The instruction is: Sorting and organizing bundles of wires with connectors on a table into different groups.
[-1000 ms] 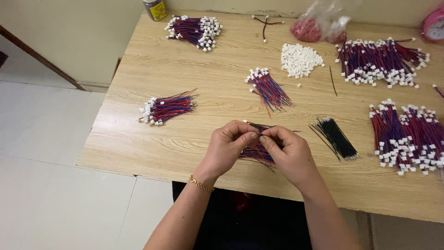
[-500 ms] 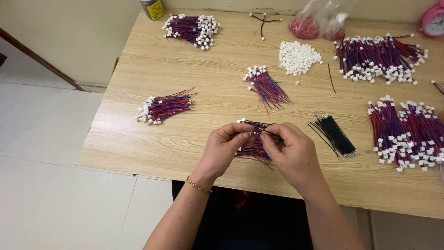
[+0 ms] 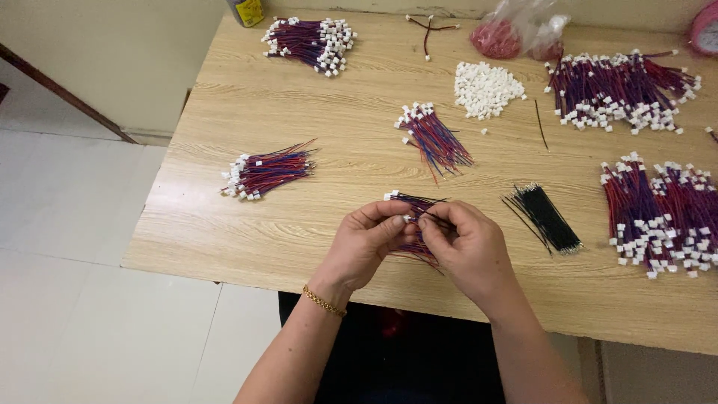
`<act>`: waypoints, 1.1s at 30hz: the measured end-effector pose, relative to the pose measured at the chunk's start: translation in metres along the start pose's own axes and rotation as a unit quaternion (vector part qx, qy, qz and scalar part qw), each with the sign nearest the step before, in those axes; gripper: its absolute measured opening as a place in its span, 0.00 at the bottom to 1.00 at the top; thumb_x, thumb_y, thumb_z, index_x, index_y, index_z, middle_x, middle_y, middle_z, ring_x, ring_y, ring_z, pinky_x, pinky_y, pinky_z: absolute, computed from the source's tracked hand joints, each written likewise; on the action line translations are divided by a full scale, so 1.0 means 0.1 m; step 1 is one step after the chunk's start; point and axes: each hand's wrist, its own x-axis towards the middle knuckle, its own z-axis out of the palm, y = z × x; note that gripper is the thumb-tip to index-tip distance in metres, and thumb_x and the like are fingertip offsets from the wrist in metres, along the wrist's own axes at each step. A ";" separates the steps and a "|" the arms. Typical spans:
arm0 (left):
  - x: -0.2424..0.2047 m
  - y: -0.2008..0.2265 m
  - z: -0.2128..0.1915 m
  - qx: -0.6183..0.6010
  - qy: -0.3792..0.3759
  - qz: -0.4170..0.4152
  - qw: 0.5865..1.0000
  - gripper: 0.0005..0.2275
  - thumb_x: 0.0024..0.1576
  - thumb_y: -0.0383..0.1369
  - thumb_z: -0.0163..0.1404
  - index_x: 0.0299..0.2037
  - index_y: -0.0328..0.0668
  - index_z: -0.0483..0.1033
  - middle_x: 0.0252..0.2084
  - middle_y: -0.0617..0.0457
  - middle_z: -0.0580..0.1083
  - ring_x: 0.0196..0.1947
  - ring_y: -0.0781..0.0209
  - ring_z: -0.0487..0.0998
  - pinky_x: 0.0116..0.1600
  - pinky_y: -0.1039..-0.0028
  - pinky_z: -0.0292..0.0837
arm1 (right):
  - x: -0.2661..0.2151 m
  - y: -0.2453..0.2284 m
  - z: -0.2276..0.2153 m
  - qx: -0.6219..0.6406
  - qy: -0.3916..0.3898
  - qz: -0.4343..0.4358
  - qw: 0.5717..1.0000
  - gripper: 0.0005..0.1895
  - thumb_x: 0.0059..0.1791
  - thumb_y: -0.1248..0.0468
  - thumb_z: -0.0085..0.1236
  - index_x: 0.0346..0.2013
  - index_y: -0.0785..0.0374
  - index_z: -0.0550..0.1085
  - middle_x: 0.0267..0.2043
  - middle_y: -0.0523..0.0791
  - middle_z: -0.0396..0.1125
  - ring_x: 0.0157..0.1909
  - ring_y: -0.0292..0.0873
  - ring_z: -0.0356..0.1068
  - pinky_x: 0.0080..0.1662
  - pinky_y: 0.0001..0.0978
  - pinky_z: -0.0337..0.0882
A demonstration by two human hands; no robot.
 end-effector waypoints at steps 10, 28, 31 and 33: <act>0.02 -0.05 -0.01 0.034 0.024 0.012 0.999 0.09 0.55 0.19 0.52 0.44 0.25 0.75 0.37 0.41 0.77 0.37 0.51 0.82 0.43 0.66 0.82 | 0.02 0.10 0.08 -0.032 0.007 0.018 0.999 0.03 0.44 0.65 0.61 0.31 0.61 0.76 0.26 0.48 0.68 0.33 0.48 0.72 0.38 0.36 0.70; 0.11 -0.08 -0.07 0.124 0.042 0.015 0.991 0.08 0.55 0.21 0.52 0.44 0.27 0.77 0.34 0.44 0.77 0.33 0.58 0.81 0.41 0.71 0.82 | 0.14 0.23 0.18 -0.021 -0.043 0.050 0.998 0.07 0.46 0.61 0.59 0.31 0.63 0.74 0.26 0.53 0.68 0.33 0.55 0.71 0.37 0.44 0.70; 0.09 -0.07 -0.03 0.123 0.045 0.015 0.991 0.08 0.54 0.22 0.54 0.43 0.28 0.78 0.34 0.44 0.77 0.32 0.59 0.81 0.39 0.70 0.82 | 0.14 0.23 0.20 -0.013 -0.049 0.056 0.997 0.07 0.46 0.61 0.59 0.33 0.62 0.75 0.27 0.50 0.70 0.36 0.52 0.72 0.41 0.42 0.70; 0.13 -0.09 -0.07 0.127 0.042 0.016 0.991 0.08 0.54 0.22 0.54 0.43 0.28 0.78 0.34 0.44 0.77 0.32 0.59 0.81 0.39 0.71 0.82 | 0.16 0.21 0.18 -0.010 -0.052 0.057 0.997 0.07 0.46 0.62 0.58 0.34 0.63 0.75 0.28 0.52 0.70 0.37 0.53 0.72 0.41 0.43 0.70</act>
